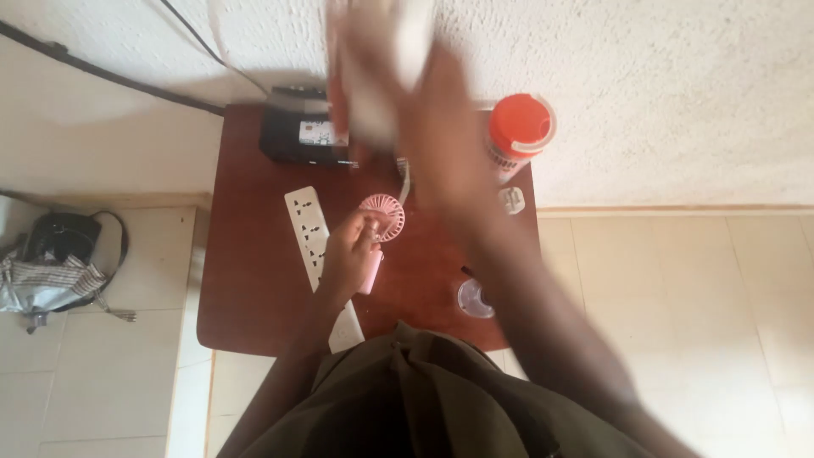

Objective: The person is unplugging and organizing electronic devices and cables on a bedside table.

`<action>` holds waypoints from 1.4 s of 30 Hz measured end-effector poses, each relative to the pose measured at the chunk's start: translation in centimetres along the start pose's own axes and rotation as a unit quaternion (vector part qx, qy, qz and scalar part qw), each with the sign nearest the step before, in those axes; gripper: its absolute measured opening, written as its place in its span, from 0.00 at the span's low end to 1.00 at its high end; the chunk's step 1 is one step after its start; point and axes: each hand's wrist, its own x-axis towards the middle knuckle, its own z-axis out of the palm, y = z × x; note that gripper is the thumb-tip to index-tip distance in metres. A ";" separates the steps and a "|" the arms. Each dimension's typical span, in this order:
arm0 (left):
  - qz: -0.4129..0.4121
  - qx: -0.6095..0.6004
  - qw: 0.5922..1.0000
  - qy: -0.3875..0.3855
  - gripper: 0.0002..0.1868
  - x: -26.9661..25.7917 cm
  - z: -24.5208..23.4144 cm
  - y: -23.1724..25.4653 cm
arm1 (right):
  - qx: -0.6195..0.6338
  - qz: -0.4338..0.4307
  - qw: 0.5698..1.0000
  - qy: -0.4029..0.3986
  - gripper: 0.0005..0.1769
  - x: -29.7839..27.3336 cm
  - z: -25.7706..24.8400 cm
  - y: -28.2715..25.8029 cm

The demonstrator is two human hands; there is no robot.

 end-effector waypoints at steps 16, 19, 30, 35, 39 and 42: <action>-0.167 -0.316 0.931 0.069 0.38 1.0 -4.5 10.6 | -0.301 0.098 0.943 -0.099 0.29 -1.3 -2.3 14.9; -0.158 -0.326 0.926 0.107 0.53 1.2 -4.4 8.8 | -0.369 -0.067 0.918 -0.129 0.33 -1.9 -2.3 17.6; -0.262 -0.248 0.927 0.101 0.16 1.3 -5.8 7.8 | -0.306 -0.029 0.949 -0.067 0.35 -2.8 -1.9 16.5; -0.229 -0.254 0.936 0.084 0.13 0.6 -6.7 4.8 | -0.228 0.069 0.965 -0.106 0.31 -2.6 -2.3 14.9; -0.188 -0.187 0.960 0.086 0.11 0.3 -7.1 7.4 | -0.195 0.132 0.964 -0.120 0.28 -2.6 -2.0 15.2; -0.161 -0.049 0.983 0.074 0.11 0.3 -6.9 8.3 | -0.256 0.130 0.946 -0.149 0.24 -2.4 -2.2 15.6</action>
